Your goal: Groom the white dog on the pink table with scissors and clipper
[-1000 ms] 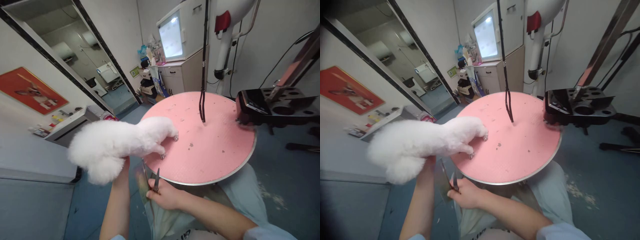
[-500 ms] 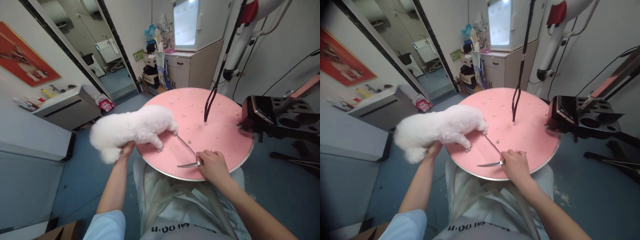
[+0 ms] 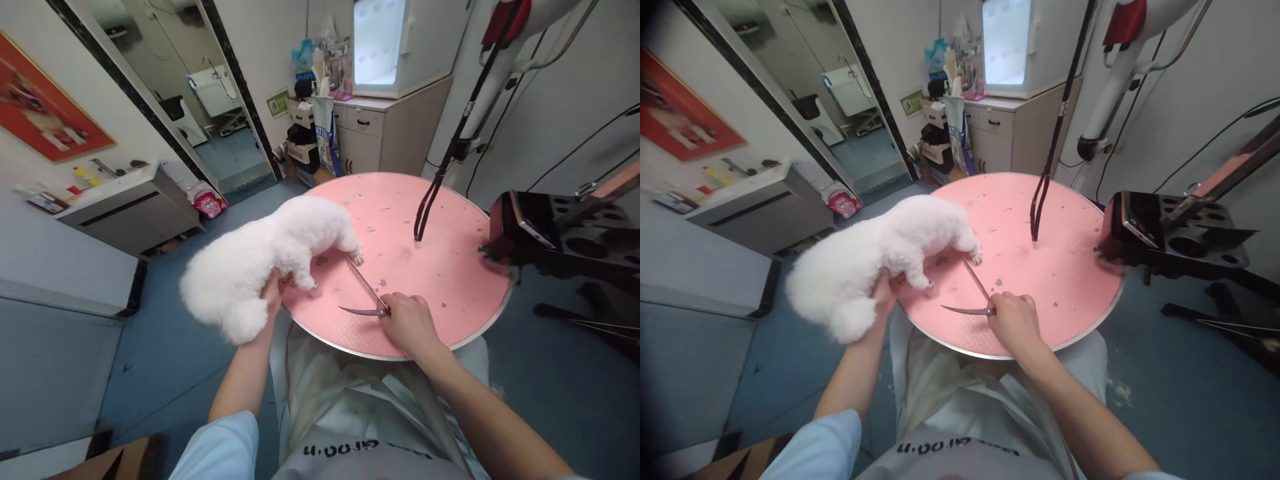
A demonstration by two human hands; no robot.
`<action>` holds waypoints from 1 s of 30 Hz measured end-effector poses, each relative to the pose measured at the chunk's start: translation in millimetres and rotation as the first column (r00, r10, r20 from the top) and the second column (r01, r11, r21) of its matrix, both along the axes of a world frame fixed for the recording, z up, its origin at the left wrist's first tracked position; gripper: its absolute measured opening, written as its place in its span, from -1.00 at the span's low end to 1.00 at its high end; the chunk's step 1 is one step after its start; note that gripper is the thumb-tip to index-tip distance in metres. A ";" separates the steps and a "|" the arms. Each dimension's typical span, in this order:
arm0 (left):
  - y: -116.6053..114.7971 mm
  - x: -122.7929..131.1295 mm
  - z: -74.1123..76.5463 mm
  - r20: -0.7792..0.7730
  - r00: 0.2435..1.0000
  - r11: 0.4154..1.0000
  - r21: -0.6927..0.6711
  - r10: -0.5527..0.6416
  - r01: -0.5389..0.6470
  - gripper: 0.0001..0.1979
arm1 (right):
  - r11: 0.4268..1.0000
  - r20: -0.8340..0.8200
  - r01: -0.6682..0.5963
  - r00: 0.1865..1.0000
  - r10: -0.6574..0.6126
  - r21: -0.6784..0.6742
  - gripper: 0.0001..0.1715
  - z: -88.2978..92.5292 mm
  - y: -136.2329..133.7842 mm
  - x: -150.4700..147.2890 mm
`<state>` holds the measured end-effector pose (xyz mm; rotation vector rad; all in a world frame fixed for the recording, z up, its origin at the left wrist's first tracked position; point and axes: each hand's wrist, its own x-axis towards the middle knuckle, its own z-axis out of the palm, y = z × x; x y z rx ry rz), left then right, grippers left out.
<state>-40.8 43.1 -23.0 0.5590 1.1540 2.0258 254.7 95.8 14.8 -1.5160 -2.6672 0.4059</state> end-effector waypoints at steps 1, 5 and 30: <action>4.7 -1.0 1.4 0.000 1.000 1.000 0.002 0.018 -0.018 -0.55 | 1.000 0.006 0.001 1.000 -0.001 0.031 -0.72 -4.2 -1.6 -3.9; 23.2 -23.8 11.1 -0.003 0.998 0.998 -0.022 0.064 -0.064 -0.33 | 0.984 0.033 -0.179 0.983 0.179 0.006 -0.74 -21.0 -23.8 -46.1; 53.6 -9.2 40.8 0.157 0.923 0.926 -0.205 0.351 -0.317 -0.83 | 0.311 -0.542 -0.531 0.359 -0.760 -0.788 -0.67 -40.7 -38.7 -144.2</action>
